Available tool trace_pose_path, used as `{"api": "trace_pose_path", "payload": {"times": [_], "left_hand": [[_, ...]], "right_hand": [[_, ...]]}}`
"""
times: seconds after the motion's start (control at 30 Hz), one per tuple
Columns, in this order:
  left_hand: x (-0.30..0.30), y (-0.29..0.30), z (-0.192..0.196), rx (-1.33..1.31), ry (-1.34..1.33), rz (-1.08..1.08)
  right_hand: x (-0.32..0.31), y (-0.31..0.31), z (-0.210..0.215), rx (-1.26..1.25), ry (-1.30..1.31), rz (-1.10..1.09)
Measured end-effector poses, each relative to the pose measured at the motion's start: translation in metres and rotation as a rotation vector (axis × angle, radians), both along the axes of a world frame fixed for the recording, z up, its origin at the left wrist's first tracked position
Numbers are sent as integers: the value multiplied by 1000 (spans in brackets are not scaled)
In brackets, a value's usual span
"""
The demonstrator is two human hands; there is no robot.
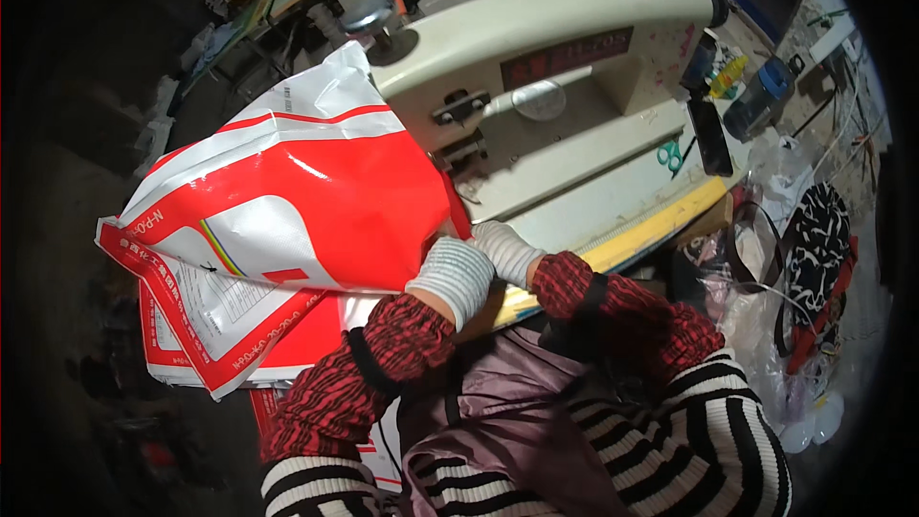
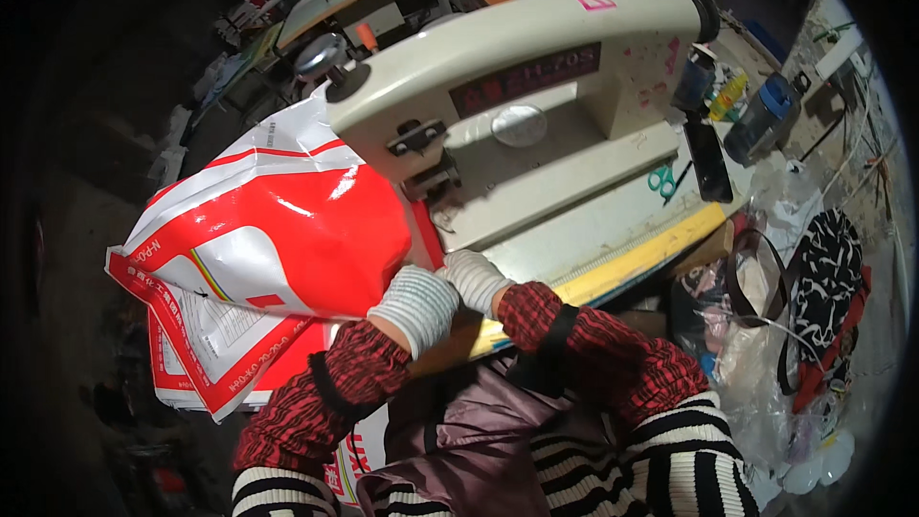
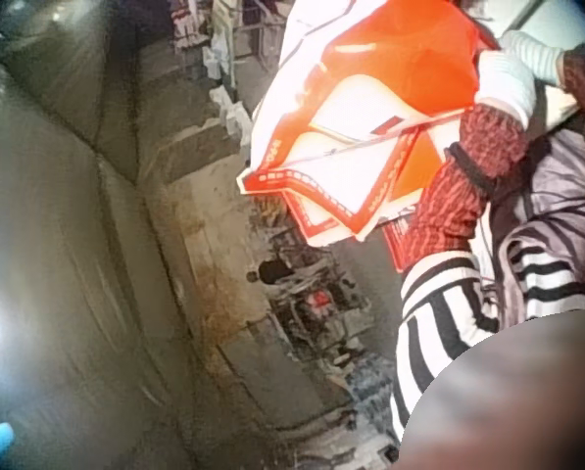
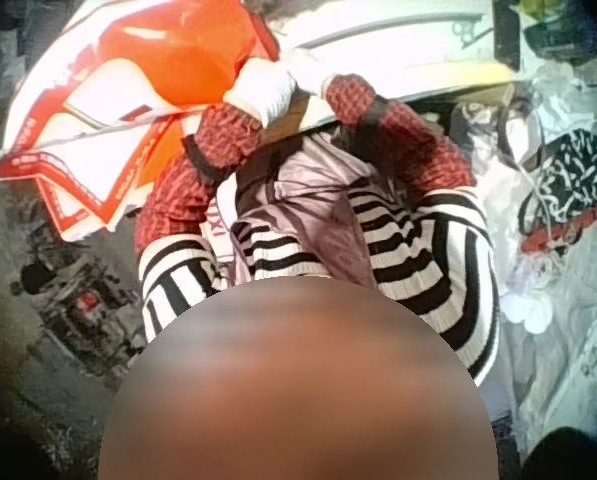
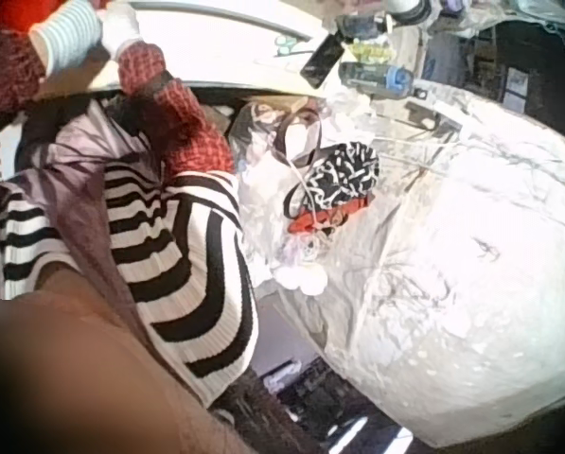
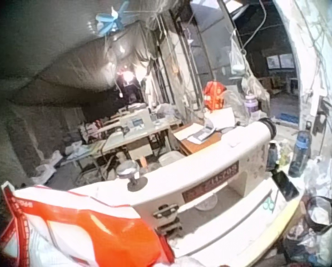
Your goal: Using an industrial sewing machine to seal the tops of large plastic fertilizer bags.
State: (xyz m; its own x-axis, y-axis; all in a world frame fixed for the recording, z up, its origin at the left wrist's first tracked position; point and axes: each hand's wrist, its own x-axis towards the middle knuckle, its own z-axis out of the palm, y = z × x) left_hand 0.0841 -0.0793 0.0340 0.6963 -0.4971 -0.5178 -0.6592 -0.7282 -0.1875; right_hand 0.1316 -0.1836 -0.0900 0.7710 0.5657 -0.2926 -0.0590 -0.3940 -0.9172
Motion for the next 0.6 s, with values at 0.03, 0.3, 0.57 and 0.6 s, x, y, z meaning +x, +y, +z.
{"api": "trace_pose_path", "payload": {"times": [0.03, 0.3, 0.57, 0.6], "left_hand": [[12, 6, 2, -33, 22, 88], [83, 99, -42, -618, -381, 789], [-15, 64, -68, -933, -345, 851], [-31, 57, -63, -889, -205, 929]], "right_hand": [[8, 3, 9, 77, 179, 45], [-12, -14, 58, 250, 535, -84], [11, 48, 103, 586, -107, -93], [11, 63, 118, 723, -21, -56]]}}
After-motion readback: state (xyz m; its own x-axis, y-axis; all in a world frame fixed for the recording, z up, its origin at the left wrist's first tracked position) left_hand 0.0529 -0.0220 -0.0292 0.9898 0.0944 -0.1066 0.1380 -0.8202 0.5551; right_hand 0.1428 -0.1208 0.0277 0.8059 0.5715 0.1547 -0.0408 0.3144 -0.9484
